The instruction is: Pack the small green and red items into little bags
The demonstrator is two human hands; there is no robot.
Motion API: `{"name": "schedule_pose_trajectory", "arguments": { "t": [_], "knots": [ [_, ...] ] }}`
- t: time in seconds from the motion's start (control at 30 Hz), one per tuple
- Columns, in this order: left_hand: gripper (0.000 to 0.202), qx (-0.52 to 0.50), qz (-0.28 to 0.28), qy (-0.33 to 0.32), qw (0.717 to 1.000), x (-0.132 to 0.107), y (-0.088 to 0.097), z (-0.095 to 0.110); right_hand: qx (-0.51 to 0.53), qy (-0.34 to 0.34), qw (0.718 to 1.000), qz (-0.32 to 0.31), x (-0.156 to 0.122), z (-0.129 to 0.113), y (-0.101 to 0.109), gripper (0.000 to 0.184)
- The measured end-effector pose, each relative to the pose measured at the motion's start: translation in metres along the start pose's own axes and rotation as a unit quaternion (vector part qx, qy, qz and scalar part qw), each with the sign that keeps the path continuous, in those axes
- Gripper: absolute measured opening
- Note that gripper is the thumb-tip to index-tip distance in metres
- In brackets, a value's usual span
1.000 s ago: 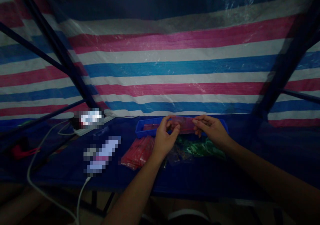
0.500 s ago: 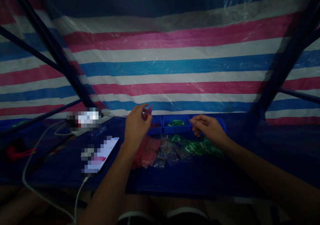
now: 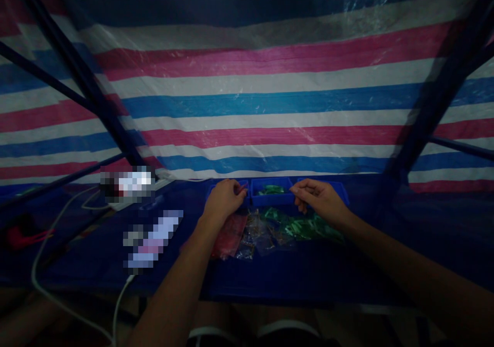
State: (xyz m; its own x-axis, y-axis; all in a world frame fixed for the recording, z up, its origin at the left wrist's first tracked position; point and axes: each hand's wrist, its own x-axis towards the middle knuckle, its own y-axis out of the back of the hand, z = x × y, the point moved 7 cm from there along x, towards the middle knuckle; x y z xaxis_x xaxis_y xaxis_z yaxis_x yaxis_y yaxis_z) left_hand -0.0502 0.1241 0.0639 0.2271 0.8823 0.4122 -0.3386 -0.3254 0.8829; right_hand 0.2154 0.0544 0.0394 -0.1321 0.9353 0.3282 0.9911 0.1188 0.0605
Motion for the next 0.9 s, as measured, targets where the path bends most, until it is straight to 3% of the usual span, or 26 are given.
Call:
{"name": "schedule_pose_trajectory", "arguments": {
  "t": [0.13, 0.33, 0.43, 0.57, 0.67, 0.77, 0.9],
  "knots": [
    [0.029, 0.017, 0.003, -0.029, 0.999, -0.005, 0.006, 0.000, -0.002, -0.001, 1.000, -0.005, 0.000, 0.000, -0.001, 0.035],
    [0.030, 0.133, 0.018, 0.006, 0.991, -0.012, 0.018, 0.005, -0.007, -0.006, 1.000, -0.009, 0.001, 0.002, -0.001, 0.035],
    [0.036, 0.139, 0.000, 0.003, 0.990, -0.012, 0.010, 0.012, -0.010, -0.010, 1.000, -0.012, 0.001, 0.003, -0.002, 0.031],
    [0.052, 0.094, -0.074, 0.004, 0.993, -0.010, -0.009, 0.010, -0.009, -0.010, 1.000, -0.015, 0.000, 0.003, -0.002, 0.027],
    [0.055, 0.064, -0.086, -0.006, 0.994, -0.012, -0.012, 0.010, -0.013, -0.010, 1.000, -0.019, 0.000, 0.003, -0.002, 0.027],
    [0.047, 0.029, -0.061, -0.019, 0.998, -0.020, 0.000, 0.017, -0.018, -0.006, 1.000, -0.019, 0.000, 0.003, -0.002, 0.028],
    [0.041, 0.006, 0.008, -0.043, 0.999, -0.047, 0.030, 0.033, -0.017, -0.004, 1.000, -0.017, 0.000, 0.002, -0.002, 0.029]
  ]
}}
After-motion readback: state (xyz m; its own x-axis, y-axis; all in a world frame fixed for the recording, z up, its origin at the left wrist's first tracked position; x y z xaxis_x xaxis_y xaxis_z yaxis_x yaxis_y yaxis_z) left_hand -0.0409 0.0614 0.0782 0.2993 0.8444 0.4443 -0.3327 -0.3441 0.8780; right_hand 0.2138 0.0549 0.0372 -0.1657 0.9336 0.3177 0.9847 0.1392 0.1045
